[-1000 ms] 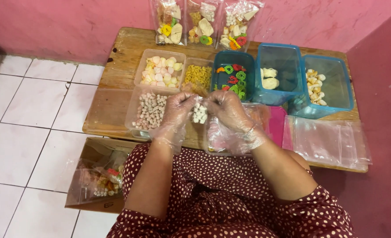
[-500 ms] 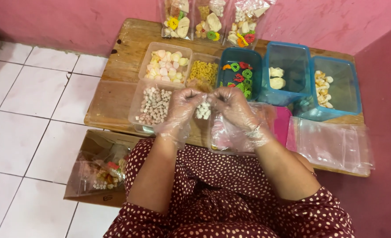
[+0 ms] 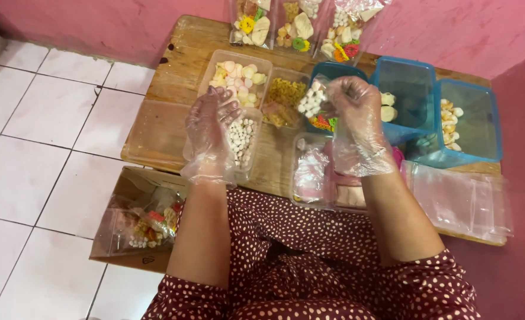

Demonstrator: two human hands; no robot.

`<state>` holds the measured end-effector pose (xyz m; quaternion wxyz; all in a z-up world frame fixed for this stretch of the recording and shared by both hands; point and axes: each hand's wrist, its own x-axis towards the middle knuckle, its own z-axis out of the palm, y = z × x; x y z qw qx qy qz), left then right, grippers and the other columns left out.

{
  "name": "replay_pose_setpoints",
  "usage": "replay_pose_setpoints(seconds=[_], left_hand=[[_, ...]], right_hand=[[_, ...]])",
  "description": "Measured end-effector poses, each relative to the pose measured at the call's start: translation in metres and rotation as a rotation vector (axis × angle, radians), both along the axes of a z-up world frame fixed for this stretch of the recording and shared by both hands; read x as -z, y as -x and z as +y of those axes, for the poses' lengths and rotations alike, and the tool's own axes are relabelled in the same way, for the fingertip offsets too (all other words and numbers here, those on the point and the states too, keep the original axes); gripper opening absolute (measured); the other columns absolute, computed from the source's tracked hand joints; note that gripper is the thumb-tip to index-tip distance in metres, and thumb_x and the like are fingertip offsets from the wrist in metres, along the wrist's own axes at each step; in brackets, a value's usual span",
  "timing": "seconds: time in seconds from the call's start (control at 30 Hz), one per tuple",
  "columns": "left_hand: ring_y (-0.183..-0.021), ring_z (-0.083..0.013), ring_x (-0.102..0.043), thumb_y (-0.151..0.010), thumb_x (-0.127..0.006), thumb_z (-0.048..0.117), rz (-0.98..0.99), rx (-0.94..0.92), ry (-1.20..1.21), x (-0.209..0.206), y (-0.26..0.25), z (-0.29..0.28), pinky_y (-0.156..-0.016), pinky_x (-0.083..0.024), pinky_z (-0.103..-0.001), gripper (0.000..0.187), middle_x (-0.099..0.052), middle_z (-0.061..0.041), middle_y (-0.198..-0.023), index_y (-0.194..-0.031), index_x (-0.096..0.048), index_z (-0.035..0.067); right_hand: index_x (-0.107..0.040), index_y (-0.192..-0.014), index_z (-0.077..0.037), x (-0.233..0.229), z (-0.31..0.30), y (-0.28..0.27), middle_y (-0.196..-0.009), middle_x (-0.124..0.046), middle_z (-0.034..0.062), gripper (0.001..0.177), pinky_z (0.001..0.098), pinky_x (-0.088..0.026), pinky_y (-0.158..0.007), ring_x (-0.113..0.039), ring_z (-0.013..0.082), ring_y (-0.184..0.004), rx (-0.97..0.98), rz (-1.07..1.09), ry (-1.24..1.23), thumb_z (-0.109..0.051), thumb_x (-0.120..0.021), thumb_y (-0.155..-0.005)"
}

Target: Packaging various snack items into small plastic bags by hand

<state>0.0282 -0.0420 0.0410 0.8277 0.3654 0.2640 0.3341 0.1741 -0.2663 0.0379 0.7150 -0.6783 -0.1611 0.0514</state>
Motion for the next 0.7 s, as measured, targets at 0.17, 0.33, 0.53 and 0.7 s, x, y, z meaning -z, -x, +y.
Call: replay_pose_setpoints(seconds=[0.17,0.33,0.53,0.7], left_hand=[[-0.072,-0.0233,-0.077,-0.087,-0.08,0.027,0.018,-0.086,0.021,0.016,-0.008,0.008,-0.066,-0.067,-0.037,0.018,-0.078,-0.013,-0.09,-0.091,-0.072,0.011],[-0.073,-0.0221,-0.072,-0.09,-0.074,0.012,-0.016,-0.04,-0.02,0.013,0.0,0.005,-0.069,-0.063,-0.035,0.004,-0.076,-0.013,-0.092,-0.091,-0.074,0.009],[-0.068,-0.016,-0.072,-0.088,-0.076,0.017,0.159,-0.039,-0.054,0.008,-0.012,-0.001,-0.064,-0.066,-0.03,0.01,-0.074,-0.007,-0.085,-0.088,-0.07,0.01],[-0.067,-0.0162,-0.073,-0.087,-0.078,0.016,0.155,-0.018,-0.068,0.02,-0.021,-0.005,-0.062,-0.067,-0.03,0.009,-0.074,-0.007,-0.084,-0.089,-0.071,0.011]], right_hand=[[-0.069,-0.095,-0.001,-0.046,0.008,0.006,-0.08,-0.07,0.0159,0.004,0.0334,-0.067,-0.061,-0.075,0.0243,-0.067,0.019,-0.159,-0.006,0.002,-0.071,-0.096],[-0.066,-0.096,-0.006,-0.043,-0.014,-0.032,-0.097,-0.073,0.0097,0.015,0.0295,-0.07,-0.072,-0.076,0.0203,-0.091,-0.053,-0.261,0.211,0.008,-0.066,-0.103],[-0.077,-0.088,-0.013,0.055,-0.026,-0.081,-0.082,-0.074,0.0098,0.011,0.0437,-0.057,-0.078,-0.073,0.0325,-0.09,0.059,-0.473,0.769,-0.006,-0.079,-0.081],[-0.078,-0.092,-0.021,0.069,-0.027,-0.079,-0.085,-0.075,0.0025,0.011,0.0378,-0.057,-0.083,-0.073,0.0249,-0.095,0.163,-0.32,0.785,-0.014,-0.078,-0.084]])
